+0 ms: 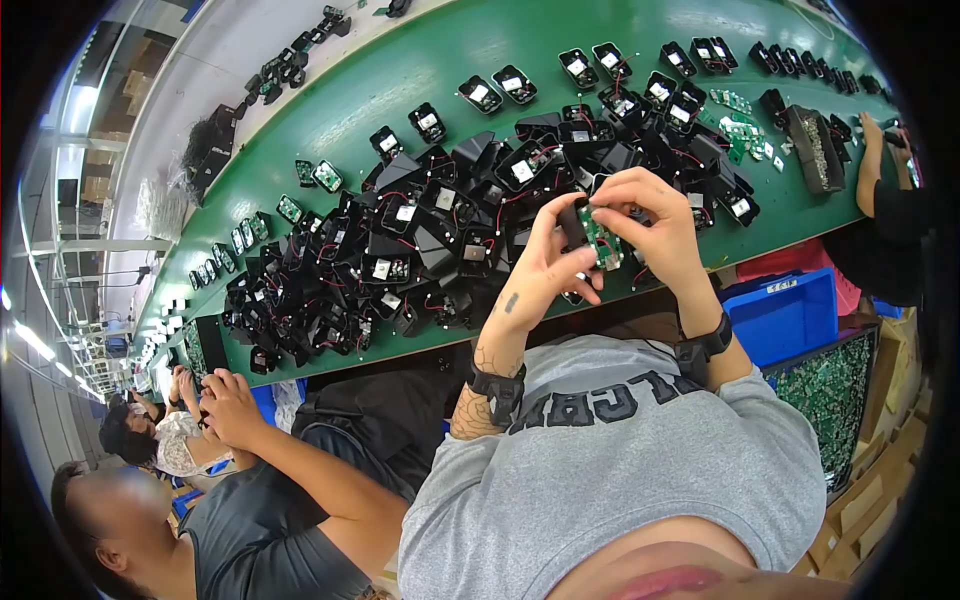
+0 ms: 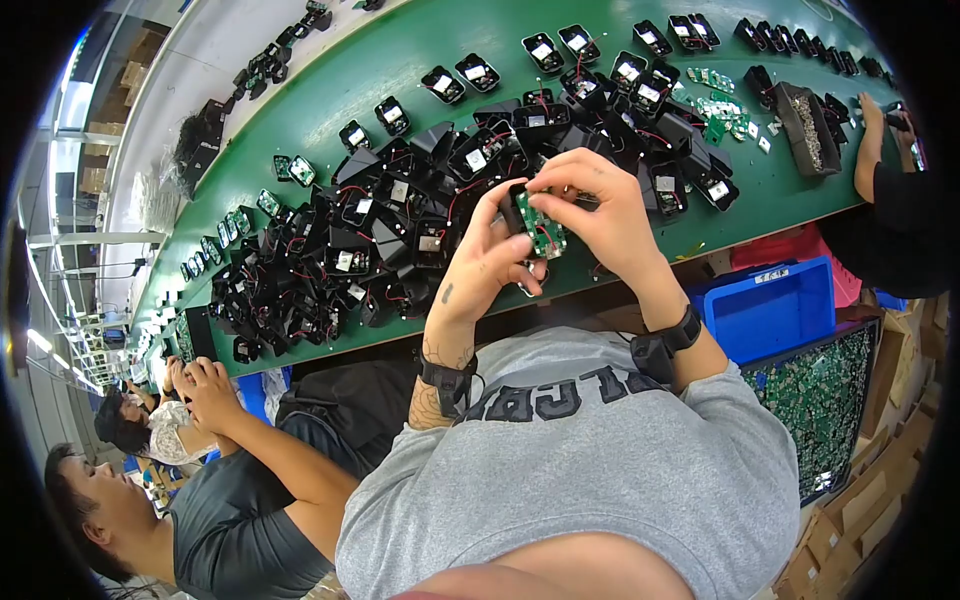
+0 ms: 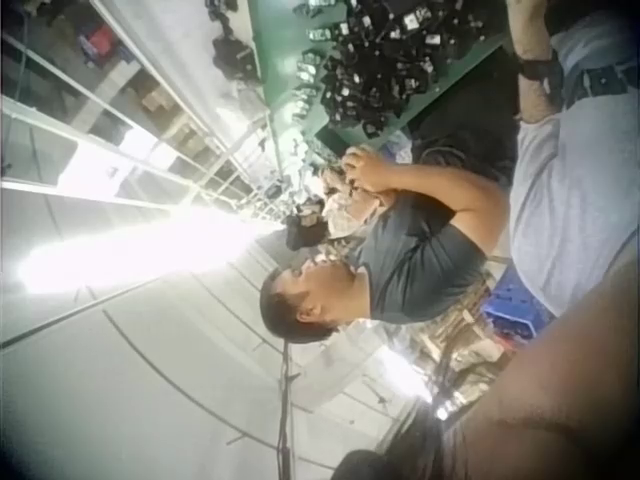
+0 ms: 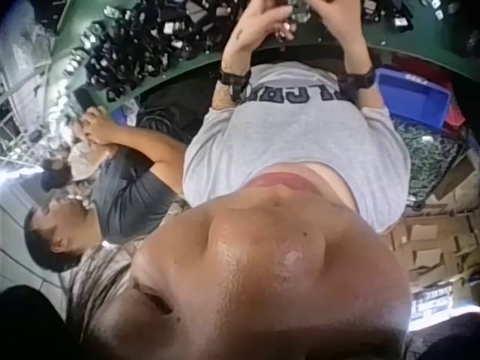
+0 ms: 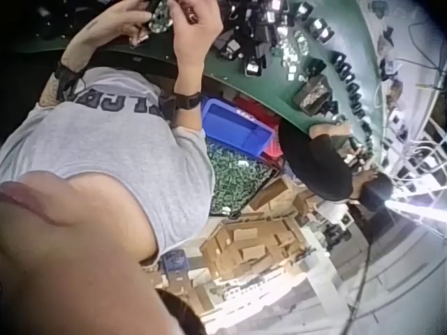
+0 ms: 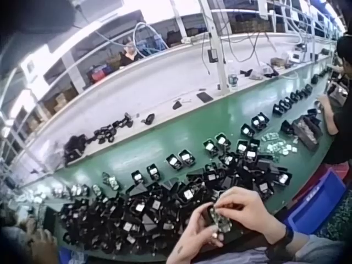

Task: The person picks up a black plastic housing and a circuit board from the table, fits the circuit board into the housing, and presses them together. After assembling the components, the person places the unit back onto the green work surface and reaches for another housing.

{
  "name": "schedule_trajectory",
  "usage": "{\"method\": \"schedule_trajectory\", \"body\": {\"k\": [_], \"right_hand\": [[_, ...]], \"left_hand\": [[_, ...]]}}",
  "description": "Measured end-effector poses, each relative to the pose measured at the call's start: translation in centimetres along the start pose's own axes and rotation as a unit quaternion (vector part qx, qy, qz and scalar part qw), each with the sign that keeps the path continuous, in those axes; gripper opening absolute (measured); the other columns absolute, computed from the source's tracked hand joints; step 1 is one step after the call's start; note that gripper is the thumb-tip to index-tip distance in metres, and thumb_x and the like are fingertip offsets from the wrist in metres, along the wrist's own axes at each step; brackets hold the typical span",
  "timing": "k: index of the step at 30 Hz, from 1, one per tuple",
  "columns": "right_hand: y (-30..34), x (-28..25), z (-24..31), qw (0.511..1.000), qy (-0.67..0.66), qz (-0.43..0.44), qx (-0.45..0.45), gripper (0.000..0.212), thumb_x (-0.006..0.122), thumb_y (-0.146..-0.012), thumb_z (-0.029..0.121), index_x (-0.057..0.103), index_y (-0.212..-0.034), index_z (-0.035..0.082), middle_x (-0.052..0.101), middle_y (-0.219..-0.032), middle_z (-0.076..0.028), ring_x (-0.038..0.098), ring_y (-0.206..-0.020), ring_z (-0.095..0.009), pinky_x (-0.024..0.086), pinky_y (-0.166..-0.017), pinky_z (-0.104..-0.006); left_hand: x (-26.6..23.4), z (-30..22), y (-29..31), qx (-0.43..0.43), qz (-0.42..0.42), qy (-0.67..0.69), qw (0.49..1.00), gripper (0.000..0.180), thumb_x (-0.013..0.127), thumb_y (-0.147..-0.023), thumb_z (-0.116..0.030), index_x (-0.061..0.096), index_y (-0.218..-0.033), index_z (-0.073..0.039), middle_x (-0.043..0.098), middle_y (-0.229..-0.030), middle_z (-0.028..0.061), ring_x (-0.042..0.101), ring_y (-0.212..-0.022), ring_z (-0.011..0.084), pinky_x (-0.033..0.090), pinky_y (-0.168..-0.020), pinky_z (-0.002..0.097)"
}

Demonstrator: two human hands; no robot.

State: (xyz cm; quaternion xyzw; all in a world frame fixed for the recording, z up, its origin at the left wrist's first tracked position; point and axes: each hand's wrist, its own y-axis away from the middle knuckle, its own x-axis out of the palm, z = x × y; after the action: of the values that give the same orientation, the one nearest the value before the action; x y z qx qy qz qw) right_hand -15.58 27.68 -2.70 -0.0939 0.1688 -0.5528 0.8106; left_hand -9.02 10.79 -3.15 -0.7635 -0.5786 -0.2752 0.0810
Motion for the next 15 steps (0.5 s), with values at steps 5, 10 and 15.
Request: {"method": "schedule_trajectory", "body": {"k": [5,10,15], "right_hand": [[0.0,0.2,-0.7,0.988,0.106,0.003,-0.115,0.02,0.07,-0.072,-0.001,0.071,-0.091,0.006,0.063,-0.097,-0.006,0.06,-0.088,-0.019,0.048,-0.071,-0.0268],[0.0,-0.9,0.2,0.973,0.152,0.068,-0.158,0.026,0.072,-0.068,0.001,0.072,-0.091,0.011,0.063,-0.107,-0.005,0.055,-0.104,-0.023,0.048,-0.077,-0.0326],[0.0,-0.5,-0.1,0.97,0.151,0.063,-0.177,0.019,0.071,-0.069,0.0,0.07,-0.087,0.008,0.064,-0.105,-0.006,0.056,-0.101,-0.024,0.047,-0.083,-0.0344]], "left_hand": [[0.6,0.6,-0.2,0.06,-0.057,-0.035,0.996,0.069,0.063,-0.08,-0.002,0.026,-0.139,-0.007,0.057,-0.087,0.0112,0.055,-0.062,0.0124,0.046,-0.051,0.0243],[0.0,0.7,-0.3,0.061,-0.061,-0.006,0.996,0.069,0.064,-0.078,0.0,0.028,-0.137,-0.006,0.056,-0.082,0.007,0.052,-0.058,0.0103,0.042,-0.048,0.0227],[0.4,0.9,-0.8,0.067,-0.071,-0.086,0.992,0.065,0.064,-0.079,0.002,0.031,-0.134,-0.008,0.056,-0.082,0.0045,0.048,-0.051,0.0069,0.037,-0.043,0.0201]]}}
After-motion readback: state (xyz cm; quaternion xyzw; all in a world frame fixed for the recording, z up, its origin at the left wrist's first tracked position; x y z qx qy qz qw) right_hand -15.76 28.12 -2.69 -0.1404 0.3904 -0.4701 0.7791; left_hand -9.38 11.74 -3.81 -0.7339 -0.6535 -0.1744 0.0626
